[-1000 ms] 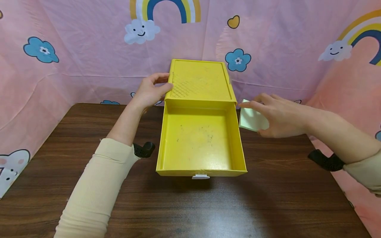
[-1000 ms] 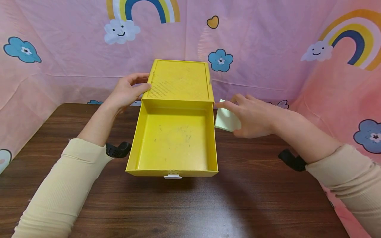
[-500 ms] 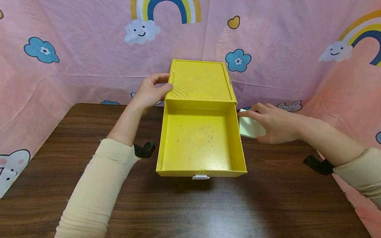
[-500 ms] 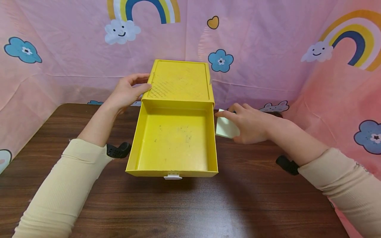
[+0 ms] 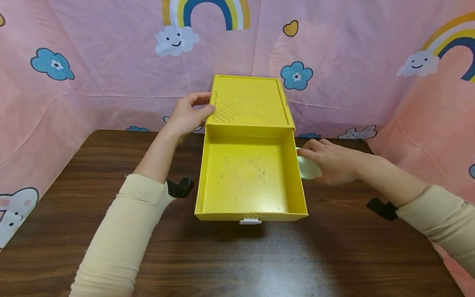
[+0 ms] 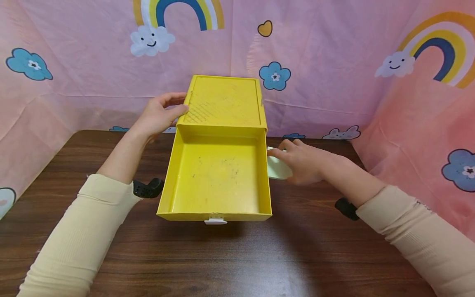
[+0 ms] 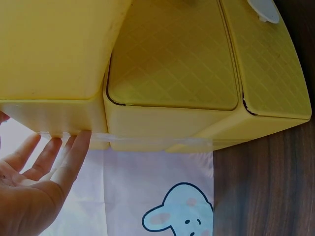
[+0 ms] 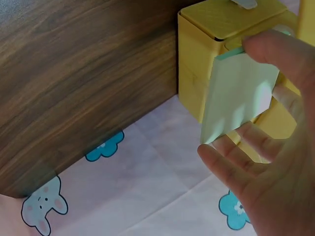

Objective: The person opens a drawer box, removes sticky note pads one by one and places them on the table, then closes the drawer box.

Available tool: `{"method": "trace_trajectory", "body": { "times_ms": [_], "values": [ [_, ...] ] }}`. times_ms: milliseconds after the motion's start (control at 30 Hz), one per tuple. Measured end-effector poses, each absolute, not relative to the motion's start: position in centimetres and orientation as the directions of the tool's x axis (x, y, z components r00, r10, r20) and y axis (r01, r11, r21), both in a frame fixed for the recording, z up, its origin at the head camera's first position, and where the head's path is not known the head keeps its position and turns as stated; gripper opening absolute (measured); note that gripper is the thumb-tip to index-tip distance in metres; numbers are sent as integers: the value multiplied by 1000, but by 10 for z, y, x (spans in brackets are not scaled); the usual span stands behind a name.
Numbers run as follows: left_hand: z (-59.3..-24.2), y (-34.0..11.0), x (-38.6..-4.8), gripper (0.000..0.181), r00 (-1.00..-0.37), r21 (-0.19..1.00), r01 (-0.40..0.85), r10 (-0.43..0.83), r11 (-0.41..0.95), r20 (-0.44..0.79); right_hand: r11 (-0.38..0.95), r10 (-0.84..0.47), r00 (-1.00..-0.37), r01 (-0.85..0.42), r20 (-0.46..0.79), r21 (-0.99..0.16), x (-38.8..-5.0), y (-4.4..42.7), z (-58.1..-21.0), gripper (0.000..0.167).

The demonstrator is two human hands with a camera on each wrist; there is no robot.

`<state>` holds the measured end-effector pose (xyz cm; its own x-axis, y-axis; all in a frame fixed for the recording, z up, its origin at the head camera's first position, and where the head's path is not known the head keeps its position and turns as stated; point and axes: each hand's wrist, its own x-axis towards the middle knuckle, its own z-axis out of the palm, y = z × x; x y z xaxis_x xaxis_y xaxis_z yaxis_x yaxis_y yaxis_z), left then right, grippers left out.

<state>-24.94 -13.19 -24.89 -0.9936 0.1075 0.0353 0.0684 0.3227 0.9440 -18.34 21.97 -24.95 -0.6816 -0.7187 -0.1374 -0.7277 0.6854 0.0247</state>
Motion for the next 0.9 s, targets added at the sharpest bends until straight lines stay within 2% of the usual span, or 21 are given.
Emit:
{"method": "trace_trajectory", "body": {
  "times_ms": [333, 533, 767, 900],
  "values": [
    [-249, -131, -250, 51, -994, 941, 70, 105, 330, 37, 701, -691, -695, -711, -199, 47, -186, 215, -259, 73],
    [-249, -131, -250, 51, -993, 945, 73, 109, 320, 39, 708, -682, -701, -705, -210, 54, -188, 214, -271, 64],
    [-248, -130, -251, 50, -993, 942, 73, 109, 329, 39, 712, -675, -698, -701, -239, 35, -190, 213, -285, 69],
    [-249, -130, -251, 50, -993, 939, 75, 107, 335, 41, 703, -683, -686, -710, -250, 27, -190, 212, -293, 61]
  ]
}}
